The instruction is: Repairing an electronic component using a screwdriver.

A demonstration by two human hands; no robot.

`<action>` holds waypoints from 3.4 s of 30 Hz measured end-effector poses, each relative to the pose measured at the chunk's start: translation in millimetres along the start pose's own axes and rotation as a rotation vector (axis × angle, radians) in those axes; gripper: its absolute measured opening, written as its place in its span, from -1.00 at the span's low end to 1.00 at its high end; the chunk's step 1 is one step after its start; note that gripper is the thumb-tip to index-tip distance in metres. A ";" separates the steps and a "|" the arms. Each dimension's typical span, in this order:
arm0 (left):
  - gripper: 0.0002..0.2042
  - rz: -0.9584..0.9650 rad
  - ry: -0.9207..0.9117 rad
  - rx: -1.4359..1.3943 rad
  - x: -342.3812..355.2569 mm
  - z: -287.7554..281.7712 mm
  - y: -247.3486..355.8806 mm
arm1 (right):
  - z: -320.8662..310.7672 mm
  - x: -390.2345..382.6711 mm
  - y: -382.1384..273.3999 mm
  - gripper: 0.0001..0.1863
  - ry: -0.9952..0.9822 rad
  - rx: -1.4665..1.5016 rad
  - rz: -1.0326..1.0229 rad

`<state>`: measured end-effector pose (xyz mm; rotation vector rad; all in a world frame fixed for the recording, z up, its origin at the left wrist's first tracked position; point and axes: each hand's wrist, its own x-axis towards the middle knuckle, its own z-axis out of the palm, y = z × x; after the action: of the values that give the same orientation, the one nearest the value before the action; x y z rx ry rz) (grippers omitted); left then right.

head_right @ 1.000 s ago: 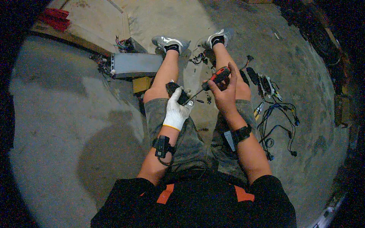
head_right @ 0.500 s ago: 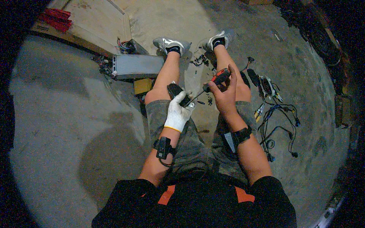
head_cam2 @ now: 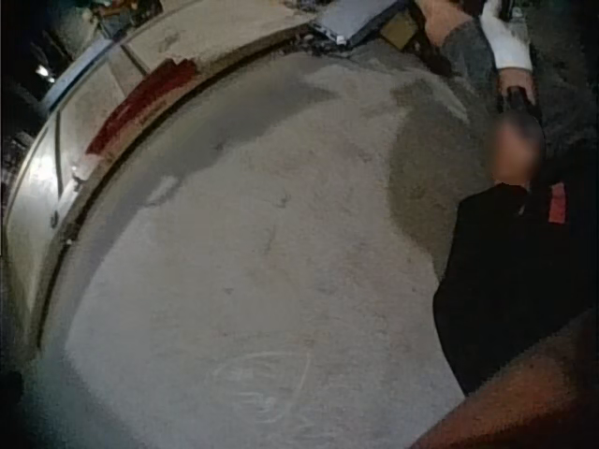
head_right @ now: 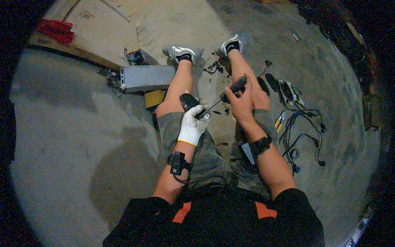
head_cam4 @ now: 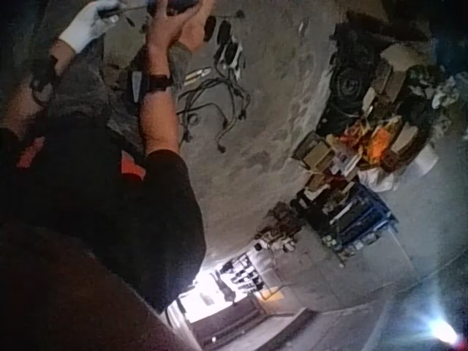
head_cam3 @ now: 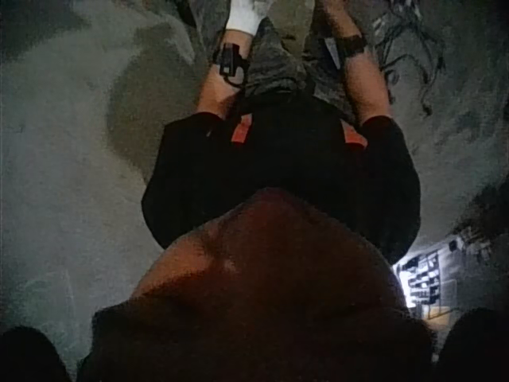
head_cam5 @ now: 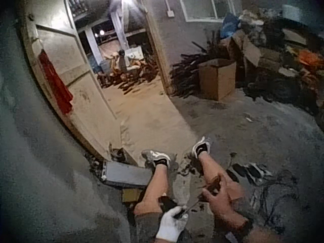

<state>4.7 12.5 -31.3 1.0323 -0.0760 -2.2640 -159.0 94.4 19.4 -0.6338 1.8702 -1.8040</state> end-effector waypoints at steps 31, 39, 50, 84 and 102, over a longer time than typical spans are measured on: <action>-0.84 0.009 0.144 0.064 -8.7 13.1 1.3 | -13.6 5.9 9.7 -0.53 -0.065 0.219 -0.163; -0.79 0.029 0.137 0.130 -9.0 8.3 2.8 | -14.3 0.7 -7.4 -0.54 -0.058 0.092 -0.182; -0.83 0.016 0.178 0.134 -9.3 14.0 -2.0 | -26.6 16.2 25.5 -0.53 -0.134 0.340 0.064; -0.87 0.140 -0.054 0.866 23.5 -25.8 -32.8 | -24.4 31.5 31.9 -0.50 -0.053 0.571 0.090; -0.88 -0.164 0.136 0.171 9.0 -12.8 7.0 | -14.1 8.6 -14.8 -0.56 -0.135 0.593 0.152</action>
<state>12.9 4.4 -44.0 1.3228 -0.1336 -2.3581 -174.4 99.7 34.6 -0.3685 1.1672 -2.0159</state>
